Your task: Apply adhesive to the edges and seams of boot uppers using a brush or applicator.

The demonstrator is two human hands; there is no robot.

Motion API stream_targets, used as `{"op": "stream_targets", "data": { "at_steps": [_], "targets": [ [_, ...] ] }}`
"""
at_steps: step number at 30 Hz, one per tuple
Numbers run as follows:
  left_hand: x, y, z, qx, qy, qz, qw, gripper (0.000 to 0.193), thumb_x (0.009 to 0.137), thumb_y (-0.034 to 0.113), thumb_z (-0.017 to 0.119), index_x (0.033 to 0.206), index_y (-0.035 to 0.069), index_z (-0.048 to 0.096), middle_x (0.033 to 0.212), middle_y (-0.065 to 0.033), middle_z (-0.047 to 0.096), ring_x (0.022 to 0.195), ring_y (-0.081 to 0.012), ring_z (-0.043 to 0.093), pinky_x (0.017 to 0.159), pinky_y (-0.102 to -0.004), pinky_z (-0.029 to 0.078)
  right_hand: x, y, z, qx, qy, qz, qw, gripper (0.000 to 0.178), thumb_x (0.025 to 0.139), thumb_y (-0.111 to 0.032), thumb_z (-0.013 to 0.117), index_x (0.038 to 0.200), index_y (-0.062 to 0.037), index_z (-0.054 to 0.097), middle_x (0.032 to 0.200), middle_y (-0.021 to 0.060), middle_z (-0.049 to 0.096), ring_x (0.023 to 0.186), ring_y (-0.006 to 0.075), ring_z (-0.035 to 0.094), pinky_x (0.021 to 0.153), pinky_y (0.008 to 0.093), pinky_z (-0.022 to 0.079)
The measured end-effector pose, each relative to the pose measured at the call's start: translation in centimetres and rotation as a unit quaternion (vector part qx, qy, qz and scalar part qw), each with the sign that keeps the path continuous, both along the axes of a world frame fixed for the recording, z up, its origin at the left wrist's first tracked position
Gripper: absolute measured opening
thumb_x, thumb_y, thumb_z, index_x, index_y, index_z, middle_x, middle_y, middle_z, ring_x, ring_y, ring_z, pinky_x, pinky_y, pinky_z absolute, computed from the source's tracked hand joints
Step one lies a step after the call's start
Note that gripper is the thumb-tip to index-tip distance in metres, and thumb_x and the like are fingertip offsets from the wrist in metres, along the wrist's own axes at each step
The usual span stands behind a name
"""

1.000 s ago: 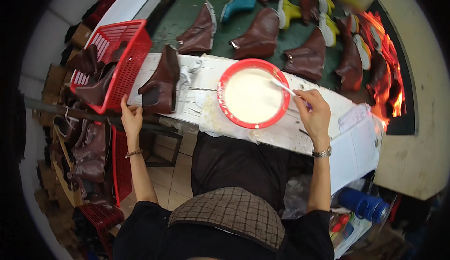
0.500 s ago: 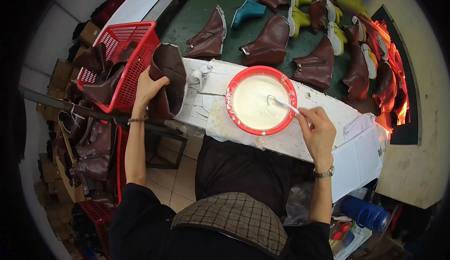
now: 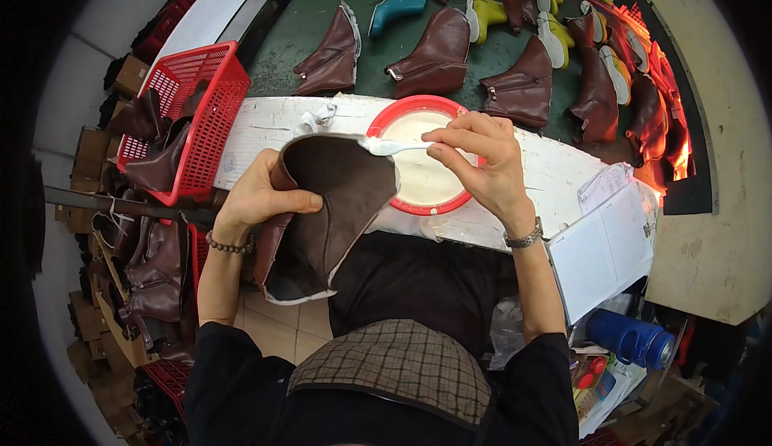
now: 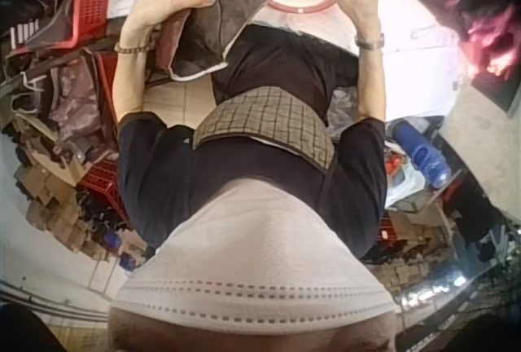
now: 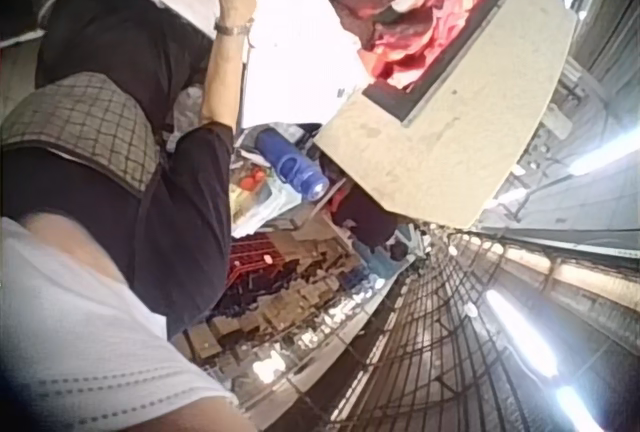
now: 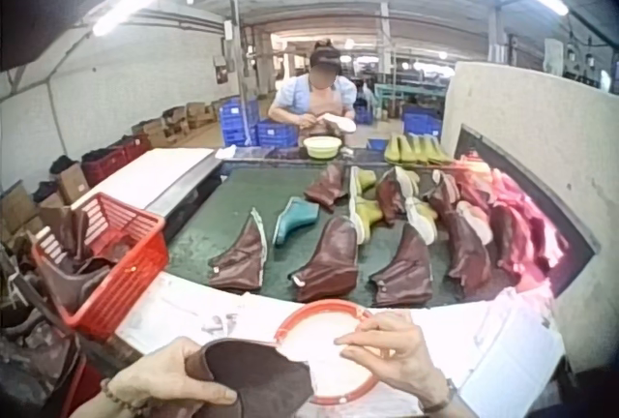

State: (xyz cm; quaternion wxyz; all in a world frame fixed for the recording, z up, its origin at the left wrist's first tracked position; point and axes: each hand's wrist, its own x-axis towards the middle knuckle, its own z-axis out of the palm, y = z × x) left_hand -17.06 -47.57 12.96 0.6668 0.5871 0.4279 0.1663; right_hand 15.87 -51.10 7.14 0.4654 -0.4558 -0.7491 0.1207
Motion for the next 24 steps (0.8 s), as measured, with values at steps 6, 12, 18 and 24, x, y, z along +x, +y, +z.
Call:
{"op": "stream_targets", "data": {
  "at_steps": [6, 12, 18, 24],
  "targets": [
    [0.7, -1.3, 0.4, 0.15, -0.042, 0.166, 0.974, 0.017, 0.085, -0.001, 0.076, 0.102, -0.005, 0.075, 0.089, -0.0054, 0.076, 0.077, -0.0069, 0.067, 0.069, -0.0221, 0.054, -0.8, -1.3, -1.2, -0.003, 0.014, -0.036, 0.999, 0.016, 0.084, -0.018, 0.084, 0.099, -0.0139, 0.082, 0.088, -0.0023, 0.07, 0.085, 0.0113, 0.061, 0.085, 0.0317, 0.034],
    [1.5, -1.6, -0.1, 0.225, -0.051, 0.227, 0.946, 0.015, 0.088, 0.0, 0.075, 0.103, -0.004, 0.074, 0.088, -0.0026, 0.075, 0.077, -0.0058, 0.065, 0.068, -0.0219, 0.052, -2.1, -2.3, -1.7, 0.011, 0.017, -0.059, 0.998, 0.017, 0.083, -0.018, 0.084, 0.099, -0.0146, 0.082, 0.088, -0.0027, 0.07, 0.084, 0.0103, 0.061, 0.084, 0.032, 0.033],
    [1.9, -0.8, -1.5, 0.282, -0.019, 0.265, 0.922, 0.017, 0.089, 0.003, 0.076, 0.104, -0.005, 0.073, 0.087, -0.0008, 0.074, 0.076, -0.0051, 0.063, 0.067, -0.023, 0.051, -2.7, -3.7, -1.8, -0.038, 0.013, -0.047, 0.998, 0.017, 0.083, -0.015, 0.083, 0.1, -0.0114, 0.08, 0.087, -0.0001, 0.069, 0.083, 0.0149, 0.064, 0.08, 0.0328, 0.04],
    [-3.7, 4.5, -3.8, 0.384, 0.177, 0.266, 0.866, 0.04, 0.082, 0.02, 0.083, 0.11, -0.006, 0.07, 0.097, -0.0124, 0.077, 0.088, -0.0172, 0.073, 0.08, -0.0321, 0.056, 2.0, -4.6, -1.6, -0.187, -0.014, -0.214, 0.959, 0.015, 0.088, -0.016, 0.078, 0.102, -0.0093, 0.08, 0.09, 0.0052, 0.07, 0.082, 0.0201, 0.069, 0.069, 0.0334, 0.053]
  ]
}}
